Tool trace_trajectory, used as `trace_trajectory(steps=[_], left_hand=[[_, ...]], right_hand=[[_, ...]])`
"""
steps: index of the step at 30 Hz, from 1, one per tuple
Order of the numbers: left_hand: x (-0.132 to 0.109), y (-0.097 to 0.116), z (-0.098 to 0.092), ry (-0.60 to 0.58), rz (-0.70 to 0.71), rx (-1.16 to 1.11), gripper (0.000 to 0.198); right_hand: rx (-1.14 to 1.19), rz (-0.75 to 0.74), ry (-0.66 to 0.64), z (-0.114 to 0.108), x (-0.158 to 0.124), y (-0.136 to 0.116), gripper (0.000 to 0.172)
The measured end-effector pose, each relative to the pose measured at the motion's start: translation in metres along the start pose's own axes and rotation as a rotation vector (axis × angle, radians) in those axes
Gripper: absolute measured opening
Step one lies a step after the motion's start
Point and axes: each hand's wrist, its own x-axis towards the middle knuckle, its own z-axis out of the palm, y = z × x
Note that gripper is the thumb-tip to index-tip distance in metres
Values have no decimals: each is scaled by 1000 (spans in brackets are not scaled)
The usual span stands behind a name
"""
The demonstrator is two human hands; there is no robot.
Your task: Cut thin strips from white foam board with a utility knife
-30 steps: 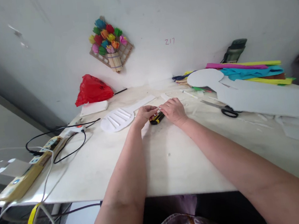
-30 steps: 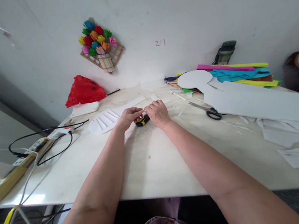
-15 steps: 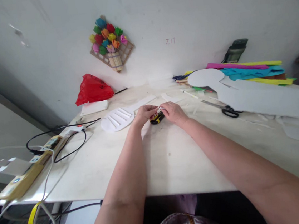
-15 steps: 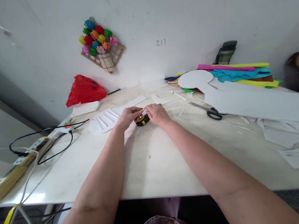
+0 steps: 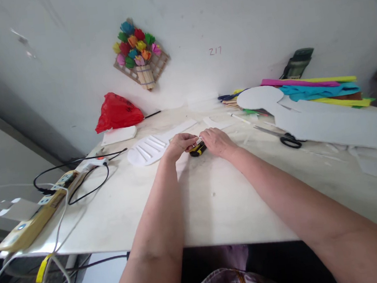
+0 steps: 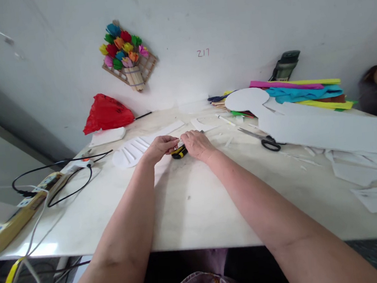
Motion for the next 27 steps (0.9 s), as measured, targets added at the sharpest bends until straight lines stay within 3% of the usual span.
trace_trajectory(steps=[4, 8, 11, 13, 17, 19, 22, 27], left_hand=[[-4, 0, -6, -46, -59, -9, 26], [-5, 1, -5, 23, -17, -131, 27], [-3, 2, 0, 82, 24, -263, 28], [-1, 2, 4, 128, 28, -326, 27], [1, 3, 14, 194, -18, -391, 25], [2, 3, 18, 215, -38, -383, 26], [1, 5, 22, 240, -59, -360, 26], [1, 11, 28, 273, -95, -386, 28]], right_hand=[[14, -11, -13, -1, -1, 3, 27], [122, 90, 174, 1, -3, 8, 27], [340, 243, 319, 3, -2, 10, 24], [613, 379, 363, 5, 0, 9, 22], [1273, 695, 291, 8, 5, 2, 21], [1497, 785, 234, 7, 6, -1, 23], [1650, 825, 217, 5, 6, -5, 27], [1674, 875, 266, 3, 7, -8, 27]])
